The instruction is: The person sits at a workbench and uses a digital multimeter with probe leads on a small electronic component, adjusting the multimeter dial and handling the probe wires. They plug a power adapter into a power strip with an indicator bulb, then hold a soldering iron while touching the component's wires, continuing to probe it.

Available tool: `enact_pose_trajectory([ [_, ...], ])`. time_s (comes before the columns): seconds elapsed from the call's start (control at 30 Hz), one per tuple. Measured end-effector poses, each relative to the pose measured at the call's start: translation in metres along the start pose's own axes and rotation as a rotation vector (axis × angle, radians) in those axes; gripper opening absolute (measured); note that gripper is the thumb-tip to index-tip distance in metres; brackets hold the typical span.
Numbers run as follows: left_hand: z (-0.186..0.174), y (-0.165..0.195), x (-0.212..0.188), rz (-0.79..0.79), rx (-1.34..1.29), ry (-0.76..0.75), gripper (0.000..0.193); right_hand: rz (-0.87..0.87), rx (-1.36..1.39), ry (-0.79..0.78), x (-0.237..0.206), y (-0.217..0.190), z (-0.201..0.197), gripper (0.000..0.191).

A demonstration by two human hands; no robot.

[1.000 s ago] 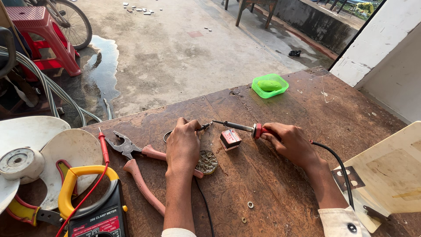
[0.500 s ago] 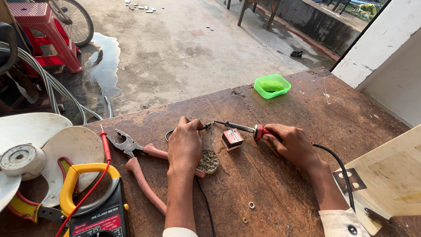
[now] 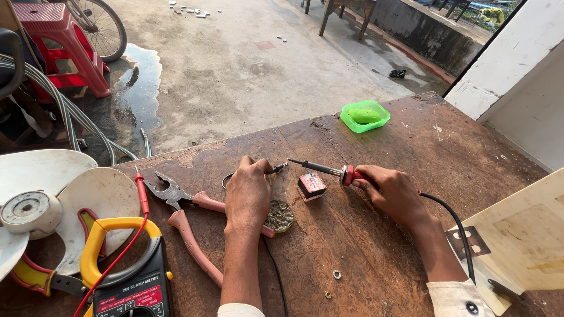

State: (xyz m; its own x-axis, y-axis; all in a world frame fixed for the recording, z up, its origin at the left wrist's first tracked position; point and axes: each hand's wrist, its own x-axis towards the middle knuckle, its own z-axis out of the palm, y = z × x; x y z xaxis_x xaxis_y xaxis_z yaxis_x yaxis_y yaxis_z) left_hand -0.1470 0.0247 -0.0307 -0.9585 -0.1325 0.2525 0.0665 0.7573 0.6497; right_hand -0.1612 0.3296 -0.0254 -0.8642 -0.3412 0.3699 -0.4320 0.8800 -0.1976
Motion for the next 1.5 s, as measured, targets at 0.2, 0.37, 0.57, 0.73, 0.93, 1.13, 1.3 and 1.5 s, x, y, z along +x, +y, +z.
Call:
enact_pose_trajectory([
  [0.2, -0.001, 0.000, -0.001, -0.010, 0.001, -0.008, 0.020, 0.000, 0.043, 0.051, -0.001, 0.000, 0.003, 0.031],
  [0.37, -0.001, 0.001, 0.000, -0.001, 0.004, 0.003, 0.020, 0.003, 0.171, 0.132, 0.000, 0.006, 0.011, 0.033],
  [0.57, -0.001, 0.001, 0.000, 0.010, -0.005, 0.009, 0.019, -0.011, 0.062, 0.191, -0.002, 0.012, 0.016, 0.034],
  [0.73, -0.001, 0.001, 0.001, 0.010, -0.023, 0.015, 0.019, -0.008, 0.145, 0.150, -0.003, 0.013, 0.013, 0.033],
  [0.93, 0.000, 0.002, 0.001, 0.012, 0.000, 0.013, 0.022, 0.001, 0.069, 0.060, -0.003, 0.017, 0.000, 0.033],
  [1.13, 0.000, 0.002, 0.001, 0.012, -0.004, 0.012, 0.020, -0.050, 0.073, 0.063, -0.002, 0.012, 0.001, 0.031],
  [1.3, 0.001, 0.002, 0.002, 0.024, 0.000, 0.020, 0.021, -0.061, 0.040, 0.056, 0.001, 0.006, -0.001, 0.031],
  [1.5, 0.002, 0.001, 0.001, 0.024, -0.003, 0.019, 0.022, -0.030, 0.038, 0.059, -0.001, 0.001, -0.003, 0.033],
])
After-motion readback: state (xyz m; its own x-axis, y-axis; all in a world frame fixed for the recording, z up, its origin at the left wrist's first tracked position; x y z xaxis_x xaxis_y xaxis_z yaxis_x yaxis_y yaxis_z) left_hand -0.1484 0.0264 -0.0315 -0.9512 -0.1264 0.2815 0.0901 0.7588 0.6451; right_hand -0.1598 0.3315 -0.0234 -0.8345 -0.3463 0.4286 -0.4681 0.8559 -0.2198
